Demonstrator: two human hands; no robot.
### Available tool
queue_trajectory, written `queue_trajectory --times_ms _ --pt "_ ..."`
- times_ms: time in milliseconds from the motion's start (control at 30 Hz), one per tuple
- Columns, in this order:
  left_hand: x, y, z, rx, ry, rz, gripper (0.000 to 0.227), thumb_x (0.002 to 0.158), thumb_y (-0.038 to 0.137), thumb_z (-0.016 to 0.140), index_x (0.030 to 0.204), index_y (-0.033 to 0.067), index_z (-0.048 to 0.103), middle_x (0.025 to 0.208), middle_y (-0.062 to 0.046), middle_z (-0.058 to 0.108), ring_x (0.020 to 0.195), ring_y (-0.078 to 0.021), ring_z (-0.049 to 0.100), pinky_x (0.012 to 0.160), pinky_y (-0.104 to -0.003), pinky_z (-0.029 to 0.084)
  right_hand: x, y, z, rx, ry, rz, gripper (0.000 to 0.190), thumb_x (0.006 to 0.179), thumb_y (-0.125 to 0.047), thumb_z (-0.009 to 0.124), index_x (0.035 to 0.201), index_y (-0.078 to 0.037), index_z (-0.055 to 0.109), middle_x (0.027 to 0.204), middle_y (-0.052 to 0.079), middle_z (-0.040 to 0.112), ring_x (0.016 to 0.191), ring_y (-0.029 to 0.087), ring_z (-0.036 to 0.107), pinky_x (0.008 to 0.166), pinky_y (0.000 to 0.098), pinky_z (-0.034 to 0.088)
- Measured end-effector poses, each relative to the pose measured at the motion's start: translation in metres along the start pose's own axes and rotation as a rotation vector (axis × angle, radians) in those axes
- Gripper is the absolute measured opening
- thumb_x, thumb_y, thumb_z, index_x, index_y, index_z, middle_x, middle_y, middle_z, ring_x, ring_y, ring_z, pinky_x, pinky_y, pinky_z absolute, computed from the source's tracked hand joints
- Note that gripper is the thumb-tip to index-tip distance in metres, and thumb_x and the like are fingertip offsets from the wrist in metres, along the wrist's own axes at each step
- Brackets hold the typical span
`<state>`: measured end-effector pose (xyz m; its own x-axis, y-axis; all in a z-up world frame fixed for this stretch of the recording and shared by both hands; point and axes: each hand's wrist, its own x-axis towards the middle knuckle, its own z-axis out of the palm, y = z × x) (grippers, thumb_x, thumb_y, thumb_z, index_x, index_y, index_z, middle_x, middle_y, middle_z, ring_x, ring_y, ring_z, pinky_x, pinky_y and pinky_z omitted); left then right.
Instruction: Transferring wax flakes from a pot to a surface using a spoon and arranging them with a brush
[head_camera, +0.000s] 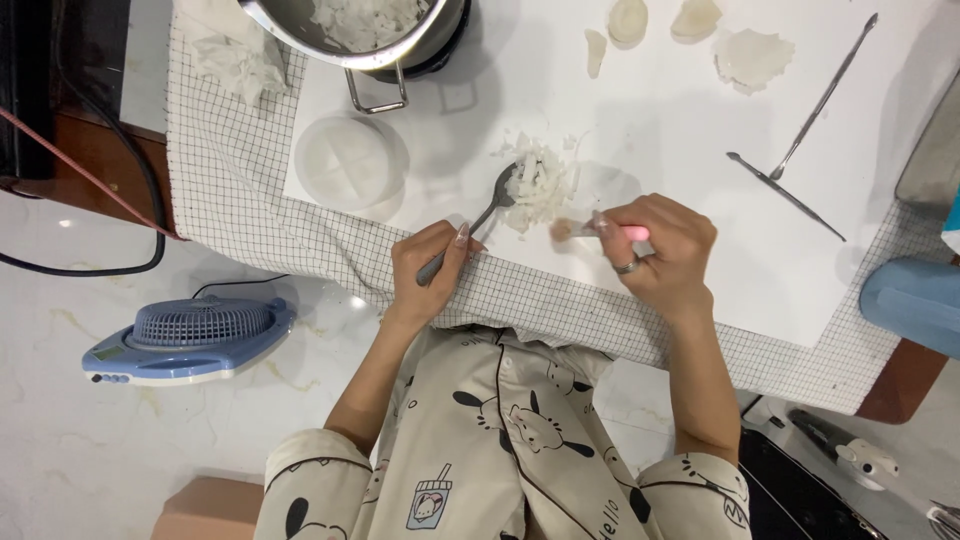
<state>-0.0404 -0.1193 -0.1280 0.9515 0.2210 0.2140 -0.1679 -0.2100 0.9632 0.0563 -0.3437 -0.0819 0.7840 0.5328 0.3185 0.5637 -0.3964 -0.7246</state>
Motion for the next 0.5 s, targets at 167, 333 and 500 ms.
queue_trajectory --times_ms 167,333,500 --pt "-0.001 -0.002 0.001 0.009 -0.001 -0.012 0.039 0.096 0.01 0.049 0.059 0.0056 0.06 0.055 -0.01 0.061 0.046 -0.0189 0.054 0.041 -0.025 0.037 -0.005 0.015 0.014 -0.202 0.09 -0.076 0.025 0.091 -0.009 0.065 0.067 -0.007 0.065 0.044 0.003 0.05 0.039 0.019 0.049 0.045 0.0253 0.043" --pt "-0.001 -0.001 0.001 0.029 -0.011 -0.024 0.037 0.095 0.009 0.05 0.061 0.0051 0.062 0.054 -0.01 0.06 0.045 -0.0189 0.054 0.042 -0.026 0.038 0.008 0.013 0.042 -0.097 0.166 -0.119 0.012 0.09 -0.009 0.069 0.078 -0.007 0.07 0.055 0.005 0.058 0.047 0.021 0.056 0.045 0.0271 0.045" --pt "-0.001 -0.011 0.0 -0.062 -0.003 -0.074 0.036 0.096 0.01 0.047 0.067 0.0039 0.067 0.052 -0.008 0.059 0.045 -0.0166 0.052 0.042 -0.025 0.038 0.007 0.015 0.044 -0.057 0.22 -0.131 0.017 0.091 -0.015 0.068 0.076 -0.007 0.071 0.056 0.005 0.059 0.047 0.02 0.056 0.046 0.0269 0.046"
